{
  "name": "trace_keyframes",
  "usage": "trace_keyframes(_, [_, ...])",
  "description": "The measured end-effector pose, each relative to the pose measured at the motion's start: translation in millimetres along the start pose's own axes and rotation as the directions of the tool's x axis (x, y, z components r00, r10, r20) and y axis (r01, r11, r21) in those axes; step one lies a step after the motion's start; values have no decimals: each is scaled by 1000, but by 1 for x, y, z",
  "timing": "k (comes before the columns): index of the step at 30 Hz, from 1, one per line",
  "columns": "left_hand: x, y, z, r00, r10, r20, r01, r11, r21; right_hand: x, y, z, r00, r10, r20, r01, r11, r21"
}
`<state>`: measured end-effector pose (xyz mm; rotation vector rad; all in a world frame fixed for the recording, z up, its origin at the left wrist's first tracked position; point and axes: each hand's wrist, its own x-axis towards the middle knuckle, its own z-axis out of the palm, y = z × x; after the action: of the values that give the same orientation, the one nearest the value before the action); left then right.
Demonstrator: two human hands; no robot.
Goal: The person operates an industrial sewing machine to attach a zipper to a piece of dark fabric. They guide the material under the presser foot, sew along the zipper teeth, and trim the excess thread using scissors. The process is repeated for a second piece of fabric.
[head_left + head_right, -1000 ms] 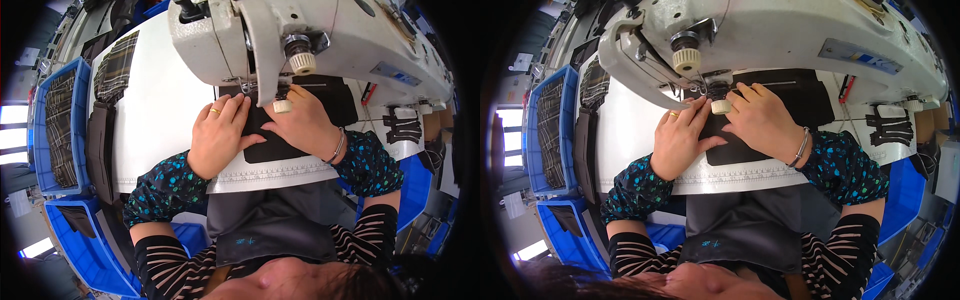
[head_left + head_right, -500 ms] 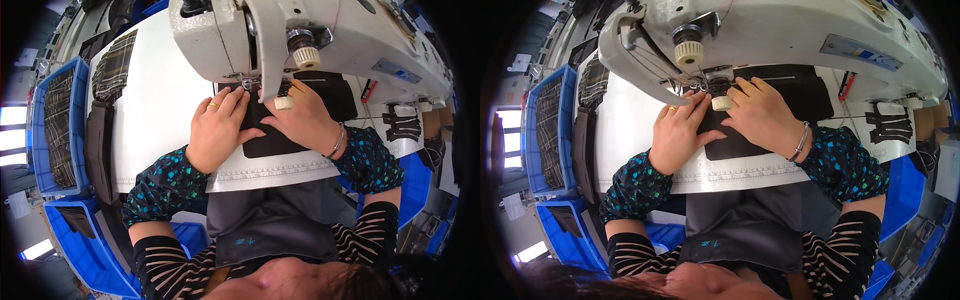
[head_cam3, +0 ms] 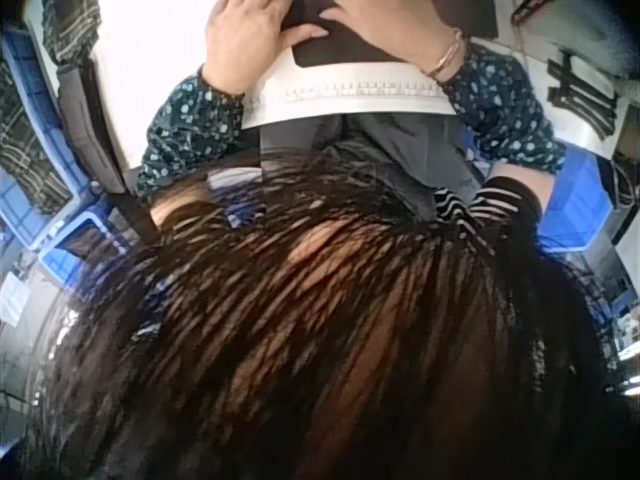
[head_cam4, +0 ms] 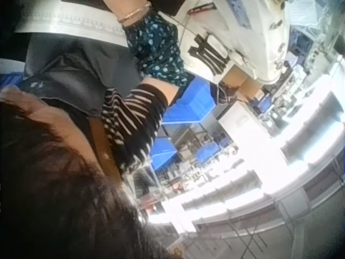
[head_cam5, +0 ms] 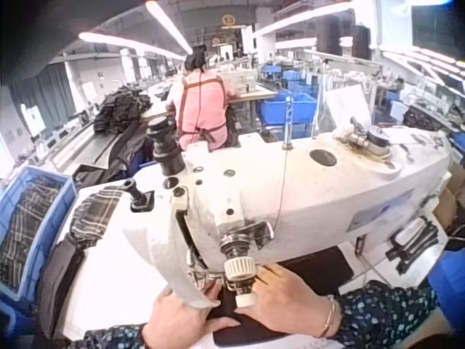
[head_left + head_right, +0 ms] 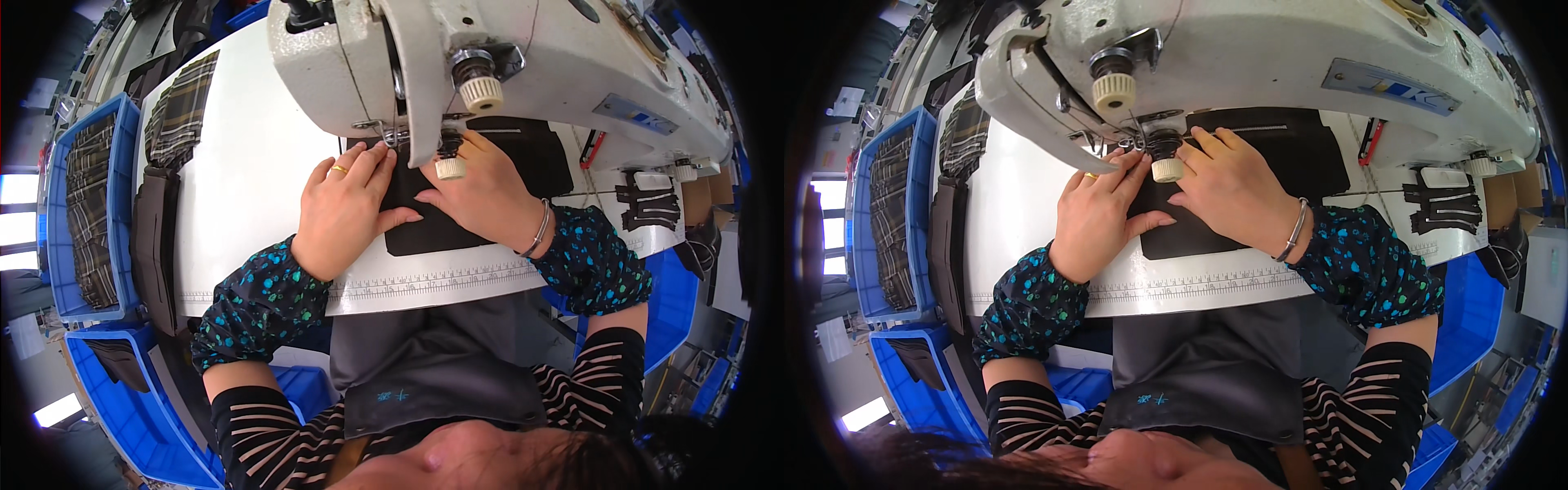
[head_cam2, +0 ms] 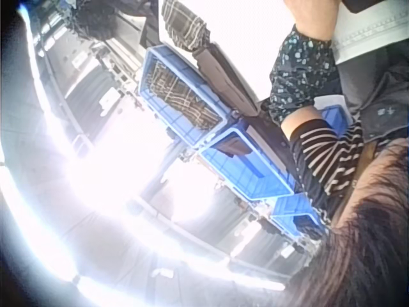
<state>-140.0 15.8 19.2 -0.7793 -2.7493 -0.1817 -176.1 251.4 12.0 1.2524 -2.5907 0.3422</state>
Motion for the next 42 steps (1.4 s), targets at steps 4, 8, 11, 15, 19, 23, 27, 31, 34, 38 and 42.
trace_keyframes(4, [0, 2, 0, 1000, 7, -11, -7, 1000, 16, -1, 0, 1, 1000, 6, -9, -6, 1000, 2])
trace_keyframes(8, [-1, 2, 1, 1000, 4, -13, -4, 1000, 23, -1, 0, 0, 1000, 7, 1, -7, 1000, 7])
trace_keyframes(11, [0, 1, 2, 1000, 4, -18, -4, 1000, 18, -1, 0, -1, 1000, 5, 2, -5, 1000, 8])
trace_keyframes(15, [2, 1, 0, 1000, 12, -21, -11, 999, 40, -1, 2, 1, 1000, 6, -10, -6, 1000, 12])
trace_keyframes(19, [1, 3, 3, 1000, -14, -16, 14, 999, 34, -1, 1, 0, 999, 8, -33, -8, 1000, 22])
trace_keyframes(23, [1, 3, 3, 999, 34, -24, -33, 999, 22, -4, 1, 5, 998, 18, -61, -18, 1000, 1])
trace_keyframes(27, [0, 10, 0, 1000, -11, 11, 11, 999, -52, -6, 1, 9, 996, -3, -86, -3, 998, -63])
trace_keyframes(31, [-3, 9, -4, 1000, -9, 23, 10, 1000, -13, -6, -3, 17, 985, -3, -171, -7, 998, -58])
trace_keyframes(34, [0, 6, 1, 999, 14, 37, -15, 1000, 11, -8, -1, 20, 991, 26, -132, -32, 999, -42])
trace_keyframes(38, [0, 9, -3, 997, -10, 77, 5, 997, 74, -6, -2, 19, 996, 33, -88, -35, 999, -20])
trace_keyframes(42, [1, 8, -3, 998, -18, 68, 14, 998, 59, -4, -1, 19, 996, 48, -73, -49, 999, -9])
